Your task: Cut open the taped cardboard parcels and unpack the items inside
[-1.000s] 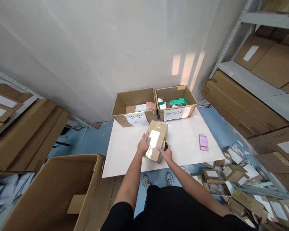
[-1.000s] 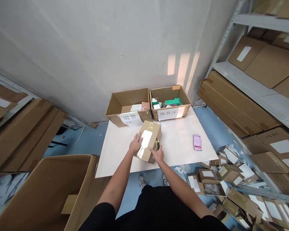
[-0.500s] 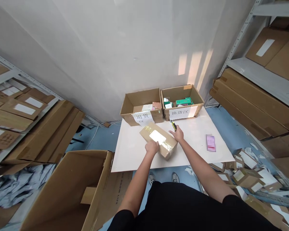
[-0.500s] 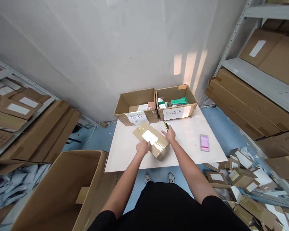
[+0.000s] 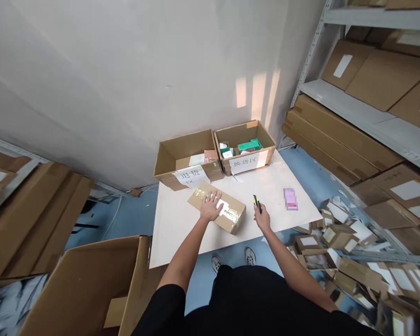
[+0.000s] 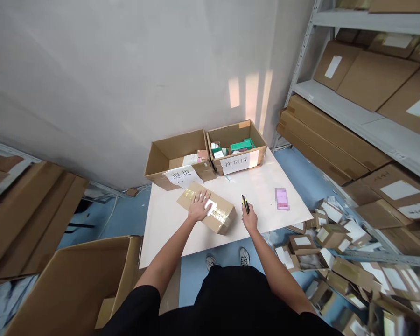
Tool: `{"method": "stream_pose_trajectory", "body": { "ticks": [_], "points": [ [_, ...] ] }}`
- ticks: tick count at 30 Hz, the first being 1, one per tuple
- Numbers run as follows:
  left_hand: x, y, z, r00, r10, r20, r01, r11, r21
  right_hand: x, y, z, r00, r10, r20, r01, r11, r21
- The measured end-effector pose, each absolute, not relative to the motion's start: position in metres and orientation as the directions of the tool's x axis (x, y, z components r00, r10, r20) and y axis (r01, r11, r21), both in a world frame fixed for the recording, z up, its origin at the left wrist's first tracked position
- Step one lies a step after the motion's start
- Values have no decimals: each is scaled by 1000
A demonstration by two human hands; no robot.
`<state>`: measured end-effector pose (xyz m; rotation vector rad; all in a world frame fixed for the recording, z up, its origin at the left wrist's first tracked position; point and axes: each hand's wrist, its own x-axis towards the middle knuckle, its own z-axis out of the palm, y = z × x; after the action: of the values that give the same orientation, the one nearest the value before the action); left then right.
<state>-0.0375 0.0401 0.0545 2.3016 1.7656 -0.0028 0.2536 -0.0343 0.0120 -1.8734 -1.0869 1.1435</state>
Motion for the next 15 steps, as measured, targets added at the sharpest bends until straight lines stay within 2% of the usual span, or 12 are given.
{"method": "stream_pose_trajectory", "body": {
  "ticks": [3, 8, 11, 15],
  "points": [
    [-24, 38, 53, 157, 974, -161, 973, -125, 193, 263, -28, 17, 229, 888, -398, 148, -436, -888],
    [7, 17, 52, -116, 985, -126, 971, 139, 193, 258, -20, 27, 115, 853, -510, -26, -510, -860],
    [18, 3, 52, -223, 969, -105, 952, 240, 191, 260, -19, 30, 67, 846, -529, -10, -530, -848],
    [20, -3, 53, -224, 968, -114, 951, 243, 193, 264, -22, 28, 10, 834, -552, 88, -550, -830]
  ]
}}
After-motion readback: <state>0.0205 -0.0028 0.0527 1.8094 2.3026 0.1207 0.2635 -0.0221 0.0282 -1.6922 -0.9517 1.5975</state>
